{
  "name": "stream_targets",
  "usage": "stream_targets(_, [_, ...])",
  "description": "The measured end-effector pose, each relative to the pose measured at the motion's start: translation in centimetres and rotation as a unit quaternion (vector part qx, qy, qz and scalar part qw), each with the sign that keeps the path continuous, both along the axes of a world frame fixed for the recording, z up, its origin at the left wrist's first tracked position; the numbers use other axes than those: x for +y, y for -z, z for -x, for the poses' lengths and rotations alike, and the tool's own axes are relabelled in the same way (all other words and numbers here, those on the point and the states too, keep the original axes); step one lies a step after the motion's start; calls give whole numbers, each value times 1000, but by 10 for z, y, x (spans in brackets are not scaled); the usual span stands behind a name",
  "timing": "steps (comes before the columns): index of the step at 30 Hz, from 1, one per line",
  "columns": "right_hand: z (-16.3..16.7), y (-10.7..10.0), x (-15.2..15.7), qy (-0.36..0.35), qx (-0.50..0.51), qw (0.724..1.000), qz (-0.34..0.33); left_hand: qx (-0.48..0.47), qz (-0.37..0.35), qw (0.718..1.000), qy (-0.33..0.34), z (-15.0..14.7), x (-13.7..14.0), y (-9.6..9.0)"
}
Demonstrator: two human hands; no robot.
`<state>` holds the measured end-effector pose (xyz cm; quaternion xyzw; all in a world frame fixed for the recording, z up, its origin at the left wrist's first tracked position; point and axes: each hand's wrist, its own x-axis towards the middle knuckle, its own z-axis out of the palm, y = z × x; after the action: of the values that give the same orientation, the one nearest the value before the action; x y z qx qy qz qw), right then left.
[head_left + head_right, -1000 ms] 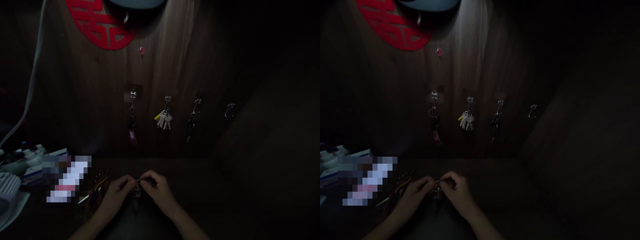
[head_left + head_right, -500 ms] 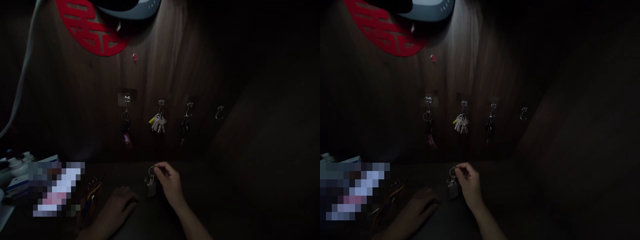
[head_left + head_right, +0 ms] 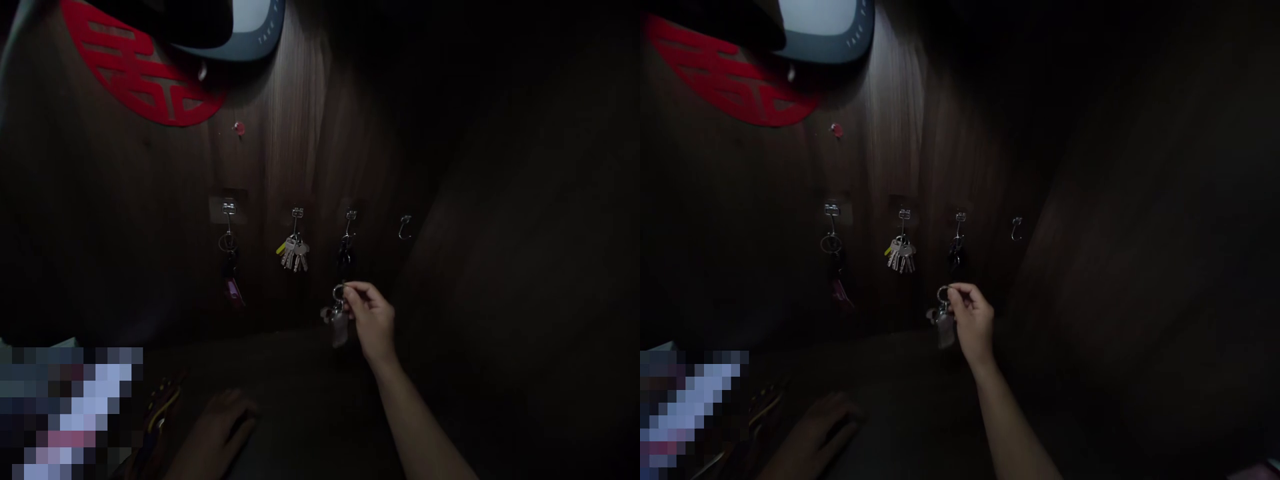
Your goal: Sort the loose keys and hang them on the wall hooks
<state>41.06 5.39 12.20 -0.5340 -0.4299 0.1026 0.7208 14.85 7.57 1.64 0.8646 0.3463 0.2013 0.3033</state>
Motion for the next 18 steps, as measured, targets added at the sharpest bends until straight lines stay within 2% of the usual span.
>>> stream_targets(6, [-30, -41, 18, 48, -28, 995, -77, -13, -8, 1000, -1, 0, 0, 3])
stream_targets(10, [-46, -63, 31, 62, -41, 993, -92, -22, -7, 1000, -2, 0, 1, 5])
stream_targets(14, [-52, -76, 42, 48, -45, 995, -81, -23, -2, 1000, -2, 1, 1, 6])
stream_targets(18, [-53, -78, 51, 22, -34, 996, -74, -22, -3, 1000, 1, 0, 1, 6])
